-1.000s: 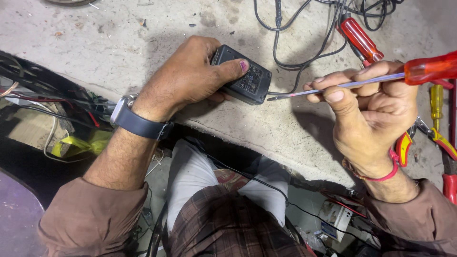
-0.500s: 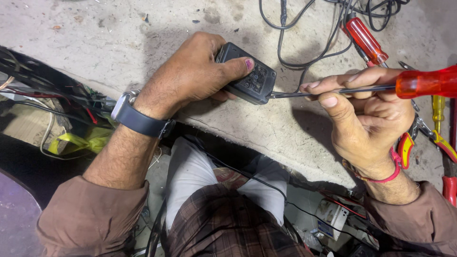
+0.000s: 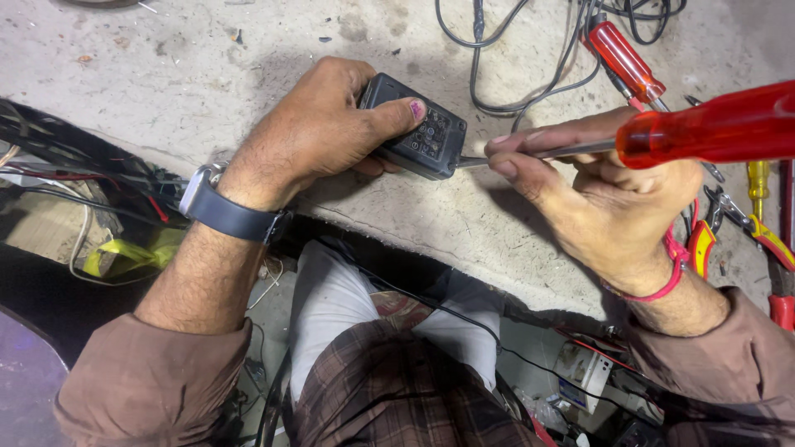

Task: The person disassembles a black power adapter, uses a soldering iron on a green circuit board, reassembles the adapter, and then uses a screwdriver to adjust the power cord entry.

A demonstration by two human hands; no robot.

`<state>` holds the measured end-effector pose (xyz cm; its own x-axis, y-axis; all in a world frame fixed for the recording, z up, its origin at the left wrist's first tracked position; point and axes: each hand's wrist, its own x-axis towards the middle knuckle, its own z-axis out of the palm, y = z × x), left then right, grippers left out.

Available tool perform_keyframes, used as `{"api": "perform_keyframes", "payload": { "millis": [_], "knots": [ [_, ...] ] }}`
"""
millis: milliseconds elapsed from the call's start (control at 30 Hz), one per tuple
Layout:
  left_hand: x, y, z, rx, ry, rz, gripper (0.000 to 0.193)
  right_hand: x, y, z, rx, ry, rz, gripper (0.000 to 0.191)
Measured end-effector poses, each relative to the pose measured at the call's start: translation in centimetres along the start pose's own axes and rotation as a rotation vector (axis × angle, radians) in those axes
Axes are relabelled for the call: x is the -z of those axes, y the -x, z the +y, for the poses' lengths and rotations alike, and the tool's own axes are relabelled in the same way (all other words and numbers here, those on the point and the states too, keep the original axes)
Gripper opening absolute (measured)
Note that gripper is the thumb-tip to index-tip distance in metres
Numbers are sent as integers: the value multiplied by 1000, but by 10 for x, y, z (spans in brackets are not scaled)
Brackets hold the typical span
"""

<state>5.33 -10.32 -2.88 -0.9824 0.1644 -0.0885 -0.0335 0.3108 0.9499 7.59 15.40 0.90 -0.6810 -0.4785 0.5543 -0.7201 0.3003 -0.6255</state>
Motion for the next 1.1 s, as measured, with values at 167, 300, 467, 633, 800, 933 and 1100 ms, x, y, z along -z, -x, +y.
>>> {"api": "perform_keyframes", "payload": {
  "millis": [167, 300, 467, 633, 800, 933, 1100],
  "knots": [
    [-1, 0, -1, 21, -9, 2, 35, 4, -2, -6, -45, -142, -52, 19],
    [-1, -1, -2, -5, -13, 16, 35, -3, -3, -4, -29, -142, -56, 13],
    [-1, 0, -2, 10, -21, 36, 35, -8, -4, -2, -101, -188, 6, 9],
    [-1, 1, -3, -1, -23, 35, 36, -8, -5, -3, -136, -156, -49, 7],
    [-1, -1, -2, 33, -14, 22, 37, -15, -3, -1, -99, -136, 59, 6],
    [-1, 0, -3, 12, -5, 24, 36, -6, 1, -1, -176, -265, -42, 12],
    [0, 0, -3, -8, -16, 29, 35, -14, 3, 7, -21, -107, -45, 8]
  ]
}}
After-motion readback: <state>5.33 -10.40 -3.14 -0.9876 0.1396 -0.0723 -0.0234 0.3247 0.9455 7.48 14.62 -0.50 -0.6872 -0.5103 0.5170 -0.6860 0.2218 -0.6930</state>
